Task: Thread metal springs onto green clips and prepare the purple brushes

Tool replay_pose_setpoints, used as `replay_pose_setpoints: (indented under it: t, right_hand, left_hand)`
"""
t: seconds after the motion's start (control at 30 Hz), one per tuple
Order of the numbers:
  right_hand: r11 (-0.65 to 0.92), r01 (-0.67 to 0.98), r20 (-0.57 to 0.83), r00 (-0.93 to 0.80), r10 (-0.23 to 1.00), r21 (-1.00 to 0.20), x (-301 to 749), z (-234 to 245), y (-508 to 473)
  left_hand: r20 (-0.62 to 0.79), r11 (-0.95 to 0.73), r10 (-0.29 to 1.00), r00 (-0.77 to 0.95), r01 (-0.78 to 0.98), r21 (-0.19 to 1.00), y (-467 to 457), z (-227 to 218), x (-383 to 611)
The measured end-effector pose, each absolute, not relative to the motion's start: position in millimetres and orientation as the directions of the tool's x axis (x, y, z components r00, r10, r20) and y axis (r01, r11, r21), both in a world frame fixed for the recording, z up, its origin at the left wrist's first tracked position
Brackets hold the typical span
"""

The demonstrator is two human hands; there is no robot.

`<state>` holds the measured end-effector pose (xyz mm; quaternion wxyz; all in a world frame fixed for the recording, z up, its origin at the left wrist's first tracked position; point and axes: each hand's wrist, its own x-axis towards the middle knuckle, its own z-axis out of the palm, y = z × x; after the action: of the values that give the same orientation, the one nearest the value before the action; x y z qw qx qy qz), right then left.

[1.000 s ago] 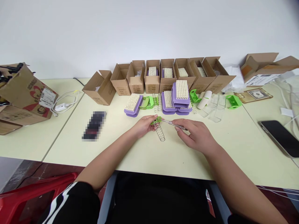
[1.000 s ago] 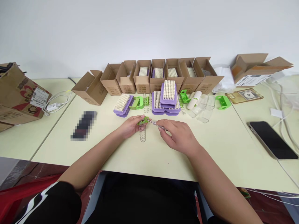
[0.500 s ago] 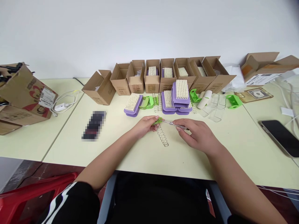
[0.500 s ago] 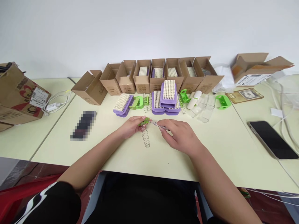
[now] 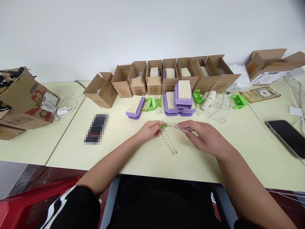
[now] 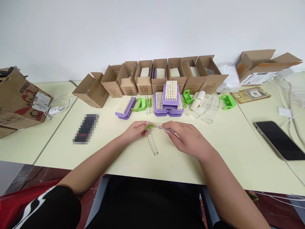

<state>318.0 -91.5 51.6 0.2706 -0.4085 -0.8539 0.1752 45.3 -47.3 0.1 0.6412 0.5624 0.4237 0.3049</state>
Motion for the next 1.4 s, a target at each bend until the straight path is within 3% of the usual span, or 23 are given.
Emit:
replay_pose_setpoints:
  t: [0.1, 0.2, 0.5, 0.67, 0.87, 1.0, 1.2, 1.4]
  right_hand:
    - [0.528, 0.579, 0.277, -0.469, 0.839, -0.621, 320.5, 50.3, -88.1]
    - [0.527, 0.584, 0.292, -0.452, 0.843, -0.618, 318.9, 47.6, -88.0]
    - [0.618, 0.735, 0.482, -0.450, 0.752, -0.278, 279.7, 37.8, -110.6]
    - [0.648, 0.720, 0.496, -0.480, 0.724, -0.249, 275.5, 35.5, -109.5]
    - [0.638, 0.686, 0.468, -0.462, 0.754, -0.350, 284.6, 32.1, -105.7]
    - [0.560, 0.644, 0.389, -0.404, 0.828, -0.522, 294.5, 30.7, -99.5]
    - [0.348, 0.378, 0.214, -0.355, 0.910, -0.858, 311.3, 28.8, -84.1]
    - [0.240, 0.179, 0.161, -0.368, 0.916, -0.954, 314.6, 24.0, -76.1]
  left_hand:
    - [-0.195, 0.189, 0.865, 0.462, 0.058, 0.980, -47.3, 0.5, 45.6]
    - [-0.195, 0.217, 0.867, 0.459, 0.005, 0.976, -47.1, 1.1, 47.0]
    - [-0.214, 0.294, 0.909, 0.357, -0.184, 0.938, -44.3, 0.6, 49.8]
    - [-0.194, 0.276, 0.918, 0.347, -0.207, 0.938, -43.0, -5.3, 48.9]
    - [-0.175, 0.259, 0.921, 0.348, -0.209, 0.943, -44.8, -8.6, 48.8]
    - [-0.180, 0.259, 0.914, 0.363, -0.183, 0.948, -45.7, -7.9, 47.8]
    - [-0.173, 0.265, 0.873, 0.457, -0.147, 0.953, -44.6, -4.9, 44.6]
    - [-0.194, 0.326, 0.840, 0.507, -0.184, 0.927, -40.3, -1.8, 40.5]
